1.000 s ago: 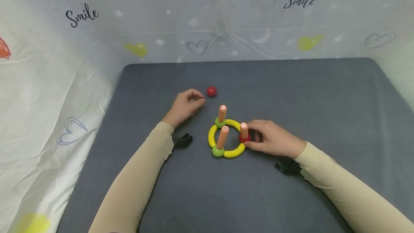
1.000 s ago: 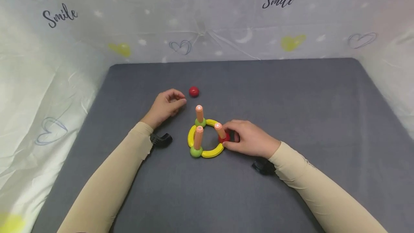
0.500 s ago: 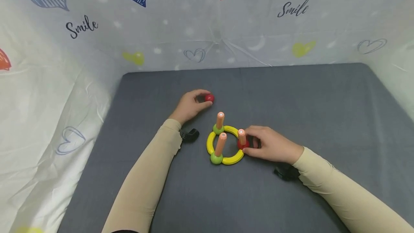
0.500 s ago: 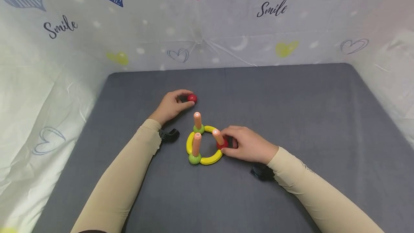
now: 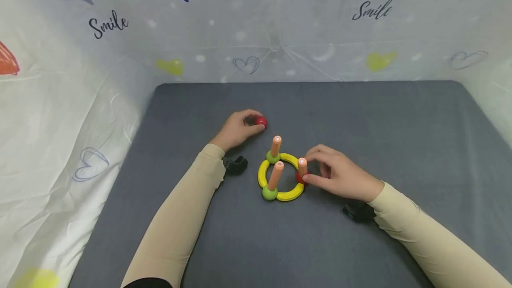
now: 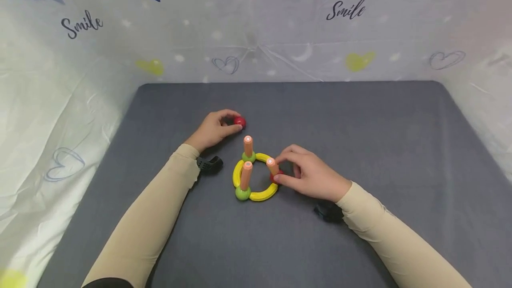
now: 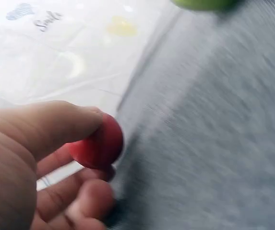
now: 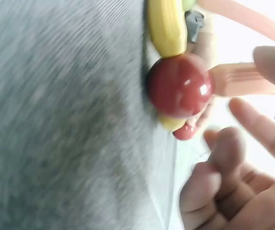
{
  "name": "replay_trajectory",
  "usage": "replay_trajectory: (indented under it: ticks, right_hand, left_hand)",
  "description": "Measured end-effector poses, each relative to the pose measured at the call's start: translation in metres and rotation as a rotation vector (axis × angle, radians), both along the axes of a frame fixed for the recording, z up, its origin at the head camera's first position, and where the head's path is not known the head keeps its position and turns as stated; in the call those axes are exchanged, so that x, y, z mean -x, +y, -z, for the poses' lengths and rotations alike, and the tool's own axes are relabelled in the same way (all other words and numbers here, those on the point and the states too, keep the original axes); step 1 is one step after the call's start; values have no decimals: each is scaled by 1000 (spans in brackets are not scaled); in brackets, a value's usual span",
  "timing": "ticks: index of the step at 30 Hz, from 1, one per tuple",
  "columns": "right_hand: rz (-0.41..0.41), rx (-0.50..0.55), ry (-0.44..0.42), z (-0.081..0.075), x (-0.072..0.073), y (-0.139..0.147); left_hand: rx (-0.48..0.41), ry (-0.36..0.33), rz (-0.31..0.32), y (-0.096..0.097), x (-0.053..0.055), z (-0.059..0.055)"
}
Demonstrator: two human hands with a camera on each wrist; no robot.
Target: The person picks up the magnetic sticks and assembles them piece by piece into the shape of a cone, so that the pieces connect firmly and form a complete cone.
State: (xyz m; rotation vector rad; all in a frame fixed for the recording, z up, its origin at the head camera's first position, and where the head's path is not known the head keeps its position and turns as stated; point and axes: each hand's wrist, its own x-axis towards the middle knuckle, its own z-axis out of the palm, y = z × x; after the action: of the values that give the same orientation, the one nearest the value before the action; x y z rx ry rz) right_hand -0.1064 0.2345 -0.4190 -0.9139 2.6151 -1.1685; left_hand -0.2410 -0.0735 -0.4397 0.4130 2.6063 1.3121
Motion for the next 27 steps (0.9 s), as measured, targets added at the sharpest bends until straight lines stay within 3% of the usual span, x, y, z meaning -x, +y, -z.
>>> replay_trajectory:
  ticks: [5,8,13,18,23,27]
  right_hand:
    - [-27,122,29,-4,0,-5]
    - [-30,137,21,-3,1,-9]
    - [-4,125,16,-4,1,-9]
    - [-35,95,8,-12,9,-12]
    - [-84,3,-27,-22,20,-15]
    - [-89,-48,-51,-26,24,-13]
  left_hand:
    - [-79,-64,11,-5,-4,-18]
    - [-92,-47,24,-5,-10,-35]
    - [-98,20,162,4,-23,-65]
    - [-120,53,300,9,-40,-88]
    - [-106,81,358,11,-54,-102]
    - [-94,100,390,14,-59,-106]
